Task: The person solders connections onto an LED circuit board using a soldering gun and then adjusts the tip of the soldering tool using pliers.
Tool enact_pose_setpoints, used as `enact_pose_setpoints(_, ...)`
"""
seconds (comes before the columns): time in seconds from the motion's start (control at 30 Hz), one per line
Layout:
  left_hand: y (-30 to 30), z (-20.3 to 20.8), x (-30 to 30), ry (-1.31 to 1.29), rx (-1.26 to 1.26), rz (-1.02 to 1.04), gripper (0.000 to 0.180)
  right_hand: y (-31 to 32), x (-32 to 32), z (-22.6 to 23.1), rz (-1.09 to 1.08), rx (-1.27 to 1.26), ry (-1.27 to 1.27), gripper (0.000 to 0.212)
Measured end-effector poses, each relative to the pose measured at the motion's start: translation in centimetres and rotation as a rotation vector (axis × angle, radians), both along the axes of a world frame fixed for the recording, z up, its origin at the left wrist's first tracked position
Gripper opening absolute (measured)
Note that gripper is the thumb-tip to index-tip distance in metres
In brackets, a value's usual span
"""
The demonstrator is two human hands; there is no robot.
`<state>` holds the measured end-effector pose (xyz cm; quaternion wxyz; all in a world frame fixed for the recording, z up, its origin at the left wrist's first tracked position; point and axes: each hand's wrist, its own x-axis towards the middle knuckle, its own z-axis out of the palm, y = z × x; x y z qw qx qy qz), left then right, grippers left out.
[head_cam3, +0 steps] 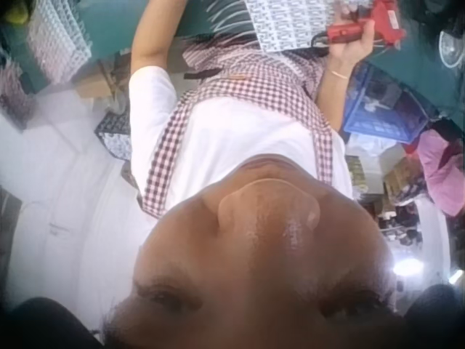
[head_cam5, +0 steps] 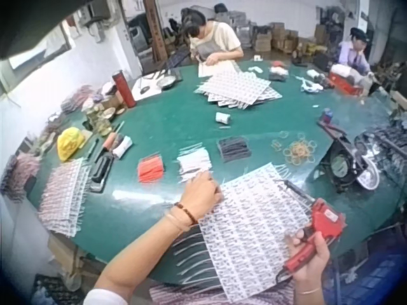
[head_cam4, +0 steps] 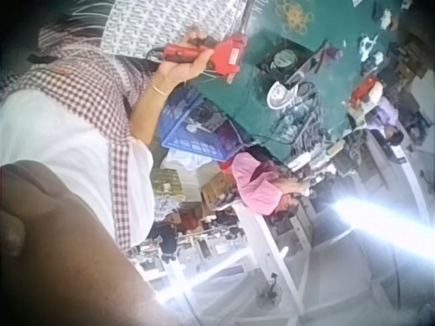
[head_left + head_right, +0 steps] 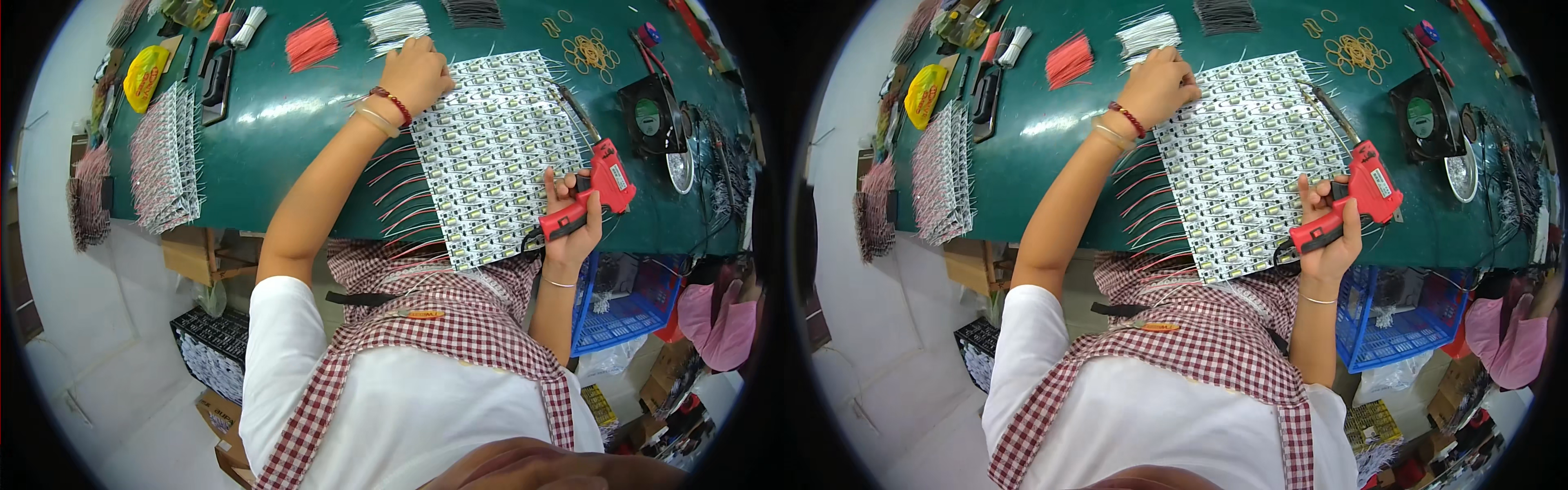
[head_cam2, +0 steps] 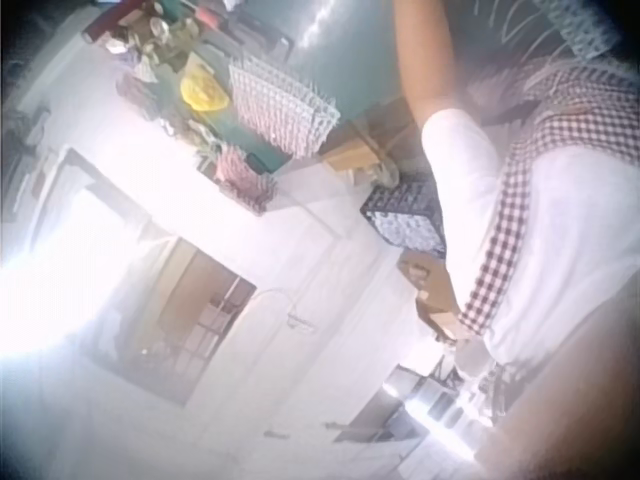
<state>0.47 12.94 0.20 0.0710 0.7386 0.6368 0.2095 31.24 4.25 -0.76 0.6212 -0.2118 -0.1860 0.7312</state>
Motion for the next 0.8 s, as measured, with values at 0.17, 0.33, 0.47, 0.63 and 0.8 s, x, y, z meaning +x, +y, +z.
enact_pose_setpoints(0.17,0.7,-0.4,-0.1,0.068,-0.137,0.022,0.020,-0.2,-0.3,0.2,-0.005,-0.022,0.035,0.031)
enact_pose_setpoints(0.33,-1.3,0.2,-0.6,0.053,0.068,0.041,0.014,-0.2,0.1,-0.1,0.003,0.005,0.040,0.029)
enact_pose_setpoints(0.47,-5.4,-0.1,-1.6,0.195,0.191,0.287,0.011,-0.2,-0.2,0.1,-0.005,-0.010,0.065,0.028)
enact_pose_setpoints(0.63,-6.7,0.6,-2.5,0.485,0.192,0.500,0.010,-0.3,-0.4,0.4,-0.049,-0.060,0.059,0.029)
enact_pose_setpoints(0.8,-4.1,1.2,0.7,0.030,0.053,0.047,0.014,-0.4,-0.4,0.4,-0.055,-0.043,0.037,0.029)
